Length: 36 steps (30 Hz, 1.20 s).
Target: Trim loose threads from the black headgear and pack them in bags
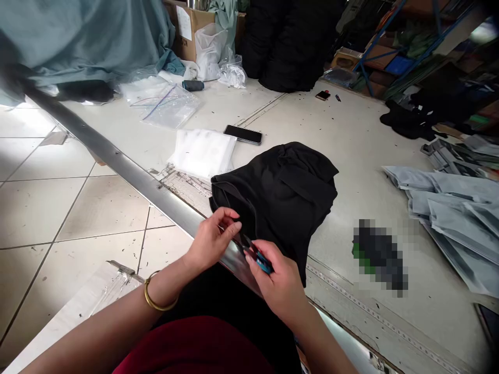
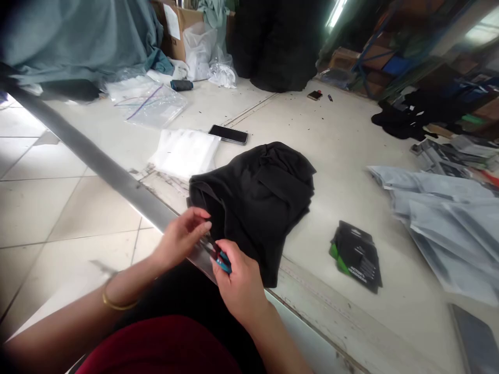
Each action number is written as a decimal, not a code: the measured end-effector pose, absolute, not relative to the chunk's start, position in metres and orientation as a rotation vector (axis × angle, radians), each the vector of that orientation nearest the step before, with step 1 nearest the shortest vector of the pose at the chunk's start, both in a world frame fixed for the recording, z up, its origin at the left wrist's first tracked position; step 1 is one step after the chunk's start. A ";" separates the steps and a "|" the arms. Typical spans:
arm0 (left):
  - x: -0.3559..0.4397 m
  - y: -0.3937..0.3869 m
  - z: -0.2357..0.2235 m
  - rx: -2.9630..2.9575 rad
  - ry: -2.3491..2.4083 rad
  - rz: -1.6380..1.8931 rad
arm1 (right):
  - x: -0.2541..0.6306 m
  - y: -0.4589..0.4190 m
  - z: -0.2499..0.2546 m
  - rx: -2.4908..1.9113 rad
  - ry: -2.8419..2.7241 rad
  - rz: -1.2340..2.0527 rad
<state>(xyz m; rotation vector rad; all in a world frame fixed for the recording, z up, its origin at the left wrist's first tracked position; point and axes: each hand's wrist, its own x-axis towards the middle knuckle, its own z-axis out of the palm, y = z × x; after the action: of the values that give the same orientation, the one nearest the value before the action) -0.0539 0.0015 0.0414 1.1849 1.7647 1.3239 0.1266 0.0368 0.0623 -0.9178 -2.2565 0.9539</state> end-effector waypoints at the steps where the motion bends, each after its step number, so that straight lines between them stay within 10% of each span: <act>1: -0.048 -0.002 0.038 1.132 1.709 1.306 | 0.122 0.042 0.056 -0.950 -2.255 0.906; 13: -0.039 0.006 0.021 0.754 1.233 1.403 | 0.108 0.068 0.021 -1.024 -2.177 0.528; 20: -0.041 0.005 0.021 0.762 1.217 1.383 | 0.127 0.054 0.047 -0.939 -1.992 1.430; 31: -0.043 0.004 0.015 0.837 1.182 1.354 | 0.100 0.052 0.021 -1.094 -1.965 0.997; 36: -0.043 0.005 0.017 0.831 1.228 1.353 | 0.122 0.050 0.043 -1.072 -1.923 1.417</act>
<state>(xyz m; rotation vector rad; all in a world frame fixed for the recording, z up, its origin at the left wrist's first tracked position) -0.0430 0.0047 0.0172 0.8309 1.2280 1.3527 0.1224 0.0499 0.0432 -1.0716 -1.9232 1.4167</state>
